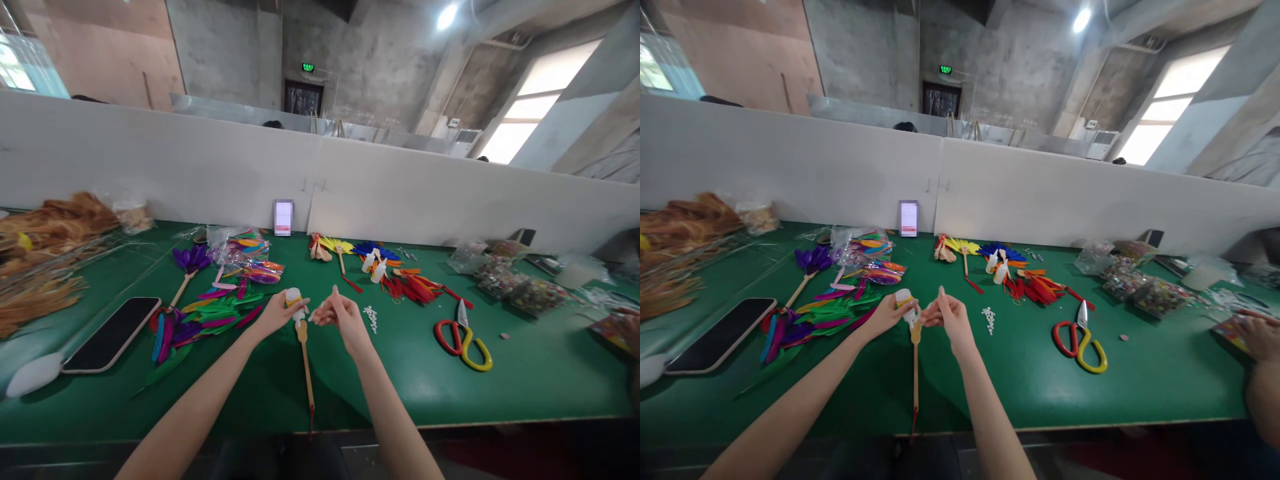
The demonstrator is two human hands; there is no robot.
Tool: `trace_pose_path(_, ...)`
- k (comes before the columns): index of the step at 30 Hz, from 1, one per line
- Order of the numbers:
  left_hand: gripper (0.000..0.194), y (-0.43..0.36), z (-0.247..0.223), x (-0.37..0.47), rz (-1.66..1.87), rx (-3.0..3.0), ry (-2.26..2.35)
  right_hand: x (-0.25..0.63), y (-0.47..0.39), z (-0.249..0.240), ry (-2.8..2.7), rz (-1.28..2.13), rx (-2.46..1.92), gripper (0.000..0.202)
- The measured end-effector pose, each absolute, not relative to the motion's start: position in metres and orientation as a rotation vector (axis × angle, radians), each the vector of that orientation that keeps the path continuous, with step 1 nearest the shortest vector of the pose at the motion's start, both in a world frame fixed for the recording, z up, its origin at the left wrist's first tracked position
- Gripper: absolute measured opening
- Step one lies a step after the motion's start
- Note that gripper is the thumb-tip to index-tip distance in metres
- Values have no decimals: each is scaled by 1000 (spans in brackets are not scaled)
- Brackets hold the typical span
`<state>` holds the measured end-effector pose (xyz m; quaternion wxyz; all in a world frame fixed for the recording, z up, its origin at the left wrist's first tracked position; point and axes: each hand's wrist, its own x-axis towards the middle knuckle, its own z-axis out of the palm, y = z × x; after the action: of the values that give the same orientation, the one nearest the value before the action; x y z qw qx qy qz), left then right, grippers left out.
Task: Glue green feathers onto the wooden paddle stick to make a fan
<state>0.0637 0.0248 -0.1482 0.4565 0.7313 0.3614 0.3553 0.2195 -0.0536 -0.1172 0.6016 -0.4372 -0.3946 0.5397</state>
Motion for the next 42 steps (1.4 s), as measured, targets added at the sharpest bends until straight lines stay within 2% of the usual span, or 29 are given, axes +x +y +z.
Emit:
trace_pose_path(9, 40, 24, -147, 63, 893, 1807, 880, 218, -57, -116, -1009, 1199, -987, 34)
trace_pose_path(20, 42, 25, -147, 63, 887, 1795, 859, 217, -65, -111, -1074, 1222, -998, 35)
trace_pose_path(27, 43, 24, -146, 63, 914, 1788, 886, 212, -61, -107, -1051, 1243, -991, 47)
trace_pose_path(35, 42, 24, -151, 64, 914, 1797, 920, 216, -63, -116, -1051, 1168, -996, 35)
trace_pose_path(42, 42, 21, -147, 66, 871, 1815, 856, 216, -62, -112, -1053, 1121, -1000, 37)
